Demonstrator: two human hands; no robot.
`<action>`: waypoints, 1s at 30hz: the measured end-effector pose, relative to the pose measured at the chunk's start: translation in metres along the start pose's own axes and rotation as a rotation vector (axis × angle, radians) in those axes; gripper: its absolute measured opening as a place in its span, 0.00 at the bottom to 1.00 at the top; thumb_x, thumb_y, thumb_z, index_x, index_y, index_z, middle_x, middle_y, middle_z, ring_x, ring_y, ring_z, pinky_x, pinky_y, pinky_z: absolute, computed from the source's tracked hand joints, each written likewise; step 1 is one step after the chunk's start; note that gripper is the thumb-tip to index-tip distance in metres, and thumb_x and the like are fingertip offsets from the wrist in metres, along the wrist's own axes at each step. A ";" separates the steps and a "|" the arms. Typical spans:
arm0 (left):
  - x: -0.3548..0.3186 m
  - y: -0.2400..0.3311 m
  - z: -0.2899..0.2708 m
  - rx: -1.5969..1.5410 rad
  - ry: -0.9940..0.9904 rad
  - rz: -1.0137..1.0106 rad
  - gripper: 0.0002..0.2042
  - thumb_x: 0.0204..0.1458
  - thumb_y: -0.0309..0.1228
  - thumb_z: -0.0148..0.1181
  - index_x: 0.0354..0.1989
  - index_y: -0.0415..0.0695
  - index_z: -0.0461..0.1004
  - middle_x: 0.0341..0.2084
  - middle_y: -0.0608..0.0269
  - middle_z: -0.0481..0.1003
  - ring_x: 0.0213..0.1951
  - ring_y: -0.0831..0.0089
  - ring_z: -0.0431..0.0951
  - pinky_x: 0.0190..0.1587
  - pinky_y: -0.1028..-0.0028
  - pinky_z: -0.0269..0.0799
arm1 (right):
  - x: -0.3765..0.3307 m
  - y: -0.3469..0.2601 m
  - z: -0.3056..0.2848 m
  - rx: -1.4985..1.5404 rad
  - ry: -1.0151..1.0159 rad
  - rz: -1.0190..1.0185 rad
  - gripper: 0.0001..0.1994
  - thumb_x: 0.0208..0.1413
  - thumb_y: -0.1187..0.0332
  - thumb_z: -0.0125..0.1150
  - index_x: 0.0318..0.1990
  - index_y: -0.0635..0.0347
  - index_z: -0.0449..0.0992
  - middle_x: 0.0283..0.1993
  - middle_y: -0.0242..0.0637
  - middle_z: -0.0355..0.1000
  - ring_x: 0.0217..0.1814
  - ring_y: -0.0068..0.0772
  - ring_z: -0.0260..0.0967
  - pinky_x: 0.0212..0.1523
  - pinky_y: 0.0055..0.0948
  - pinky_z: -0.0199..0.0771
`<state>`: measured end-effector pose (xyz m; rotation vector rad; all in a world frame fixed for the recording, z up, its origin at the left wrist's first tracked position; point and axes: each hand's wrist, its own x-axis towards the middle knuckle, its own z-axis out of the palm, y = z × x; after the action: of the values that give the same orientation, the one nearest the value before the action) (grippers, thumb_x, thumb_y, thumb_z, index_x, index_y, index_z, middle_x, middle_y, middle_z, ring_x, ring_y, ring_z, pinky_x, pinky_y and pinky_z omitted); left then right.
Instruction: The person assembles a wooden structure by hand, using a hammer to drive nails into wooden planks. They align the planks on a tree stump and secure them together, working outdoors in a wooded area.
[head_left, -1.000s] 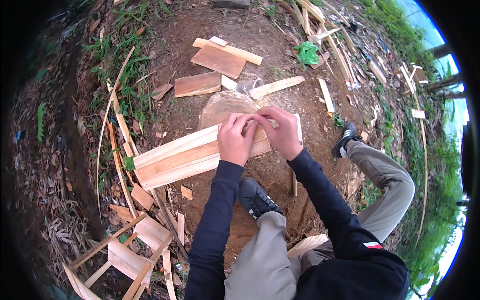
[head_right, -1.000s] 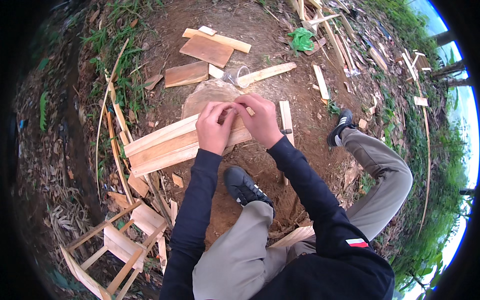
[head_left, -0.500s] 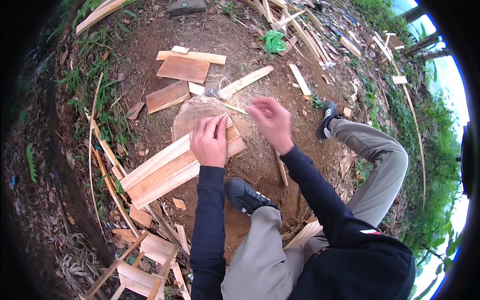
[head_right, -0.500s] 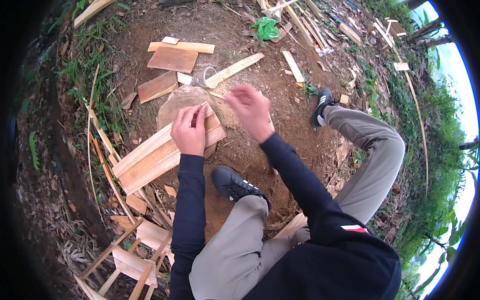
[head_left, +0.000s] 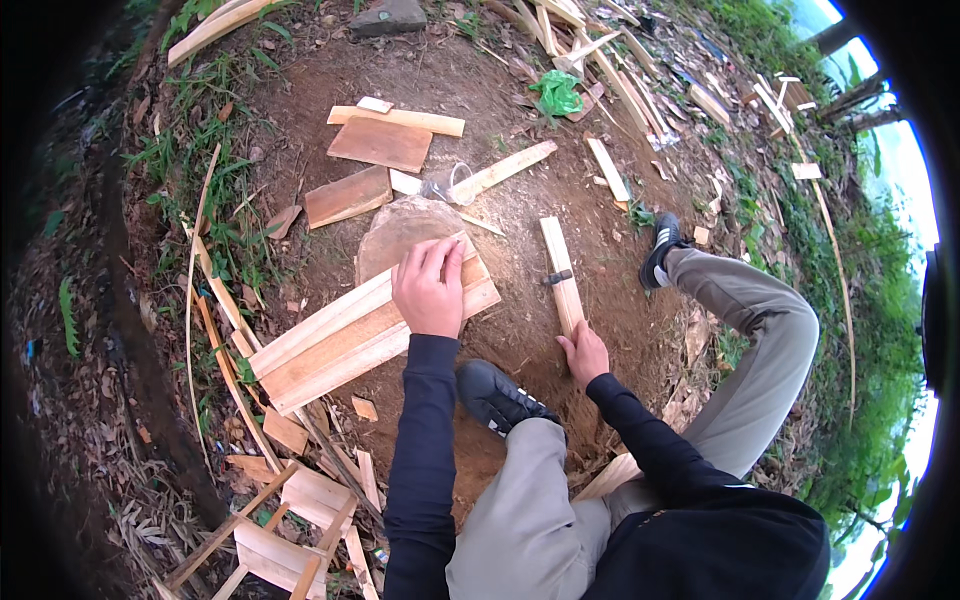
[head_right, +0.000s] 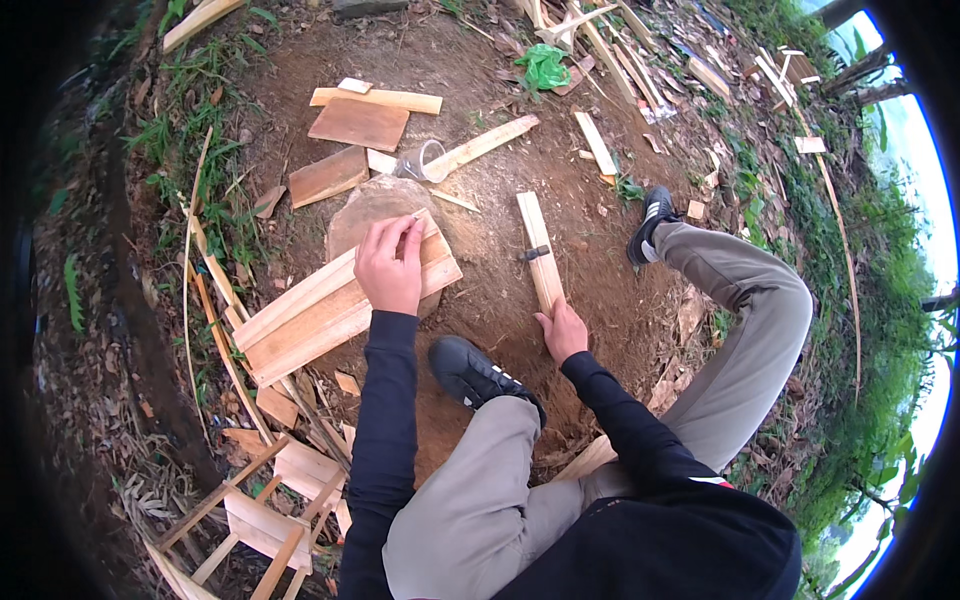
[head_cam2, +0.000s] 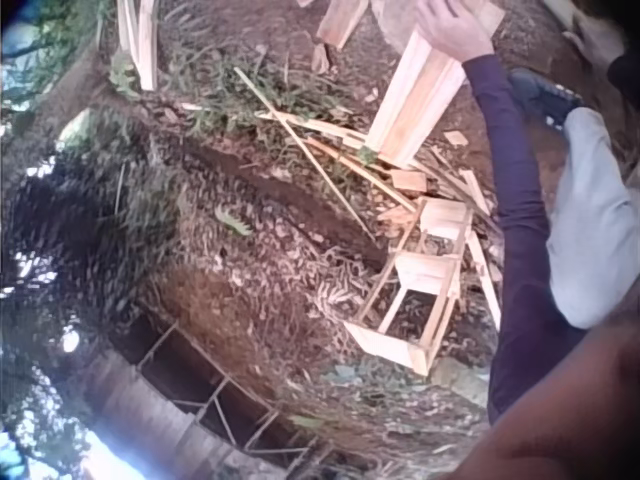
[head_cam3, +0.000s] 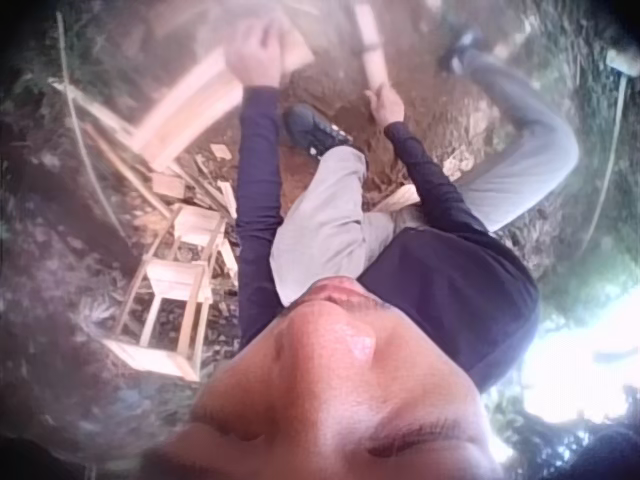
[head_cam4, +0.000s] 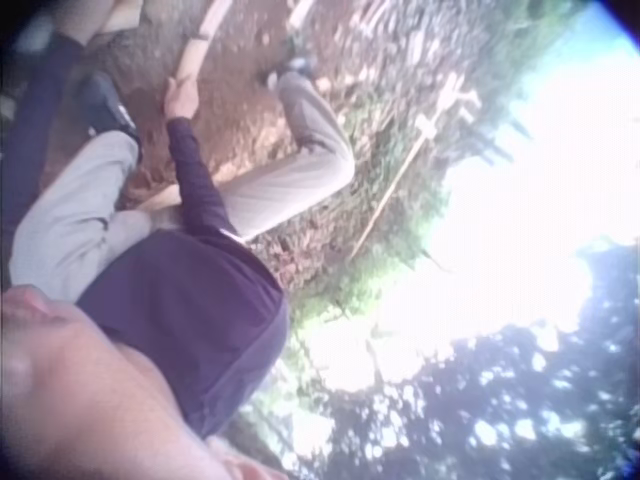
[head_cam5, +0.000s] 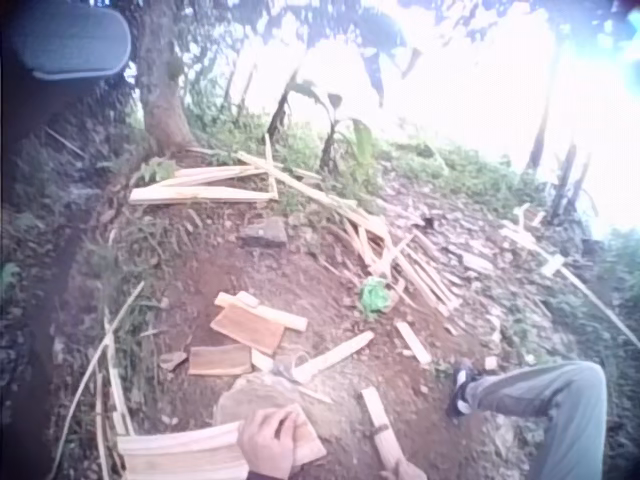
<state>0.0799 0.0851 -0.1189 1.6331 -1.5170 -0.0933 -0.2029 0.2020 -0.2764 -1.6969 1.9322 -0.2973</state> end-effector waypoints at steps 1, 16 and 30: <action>0.000 0.000 -0.001 0.004 0.000 -0.001 0.06 0.56 0.35 0.67 0.36 0.48 0.82 0.34 0.69 0.79 0.37 0.65 0.78 0.41 0.66 0.69 | 0.001 0.000 0.001 0.054 0.007 0.008 0.17 0.62 0.59 0.64 0.42 0.61 0.65 0.36 0.54 0.73 0.41 0.59 0.74 0.42 0.49 0.73; 0.002 0.002 -0.002 -0.010 -0.007 -0.042 0.07 0.56 0.34 0.67 0.35 0.44 0.84 0.34 0.64 0.81 0.37 0.62 0.80 0.42 0.65 0.73 | 0.006 -0.023 -0.037 0.840 -0.433 0.501 0.12 0.56 0.63 0.67 0.41 0.62 0.79 0.23 0.25 0.66 0.16 0.20 0.64 0.15 0.26 0.69; 0.001 0.001 0.000 -0.012 -0.024 -0.045 0.07 0.56 0.34 0.67 0.36 0.44 0.83 0.35 0.64 0.81 0.37 0.62 0.79 0.42 0.65 0.73 | 0.020 -0.066 -0.096 1.402 -0.536 0.488 0.09 0.67 0.66 0.56 0.37 0.63 0.72 0.17 0.22 0.56 0.13 0.18 0.54 0.21 0.29 0.66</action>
<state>0.0792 0.0847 -0.1178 1.6622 -1.4952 -0.1462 -0.1997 0.1535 -0.1688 -0.3042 1.0972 -0.6867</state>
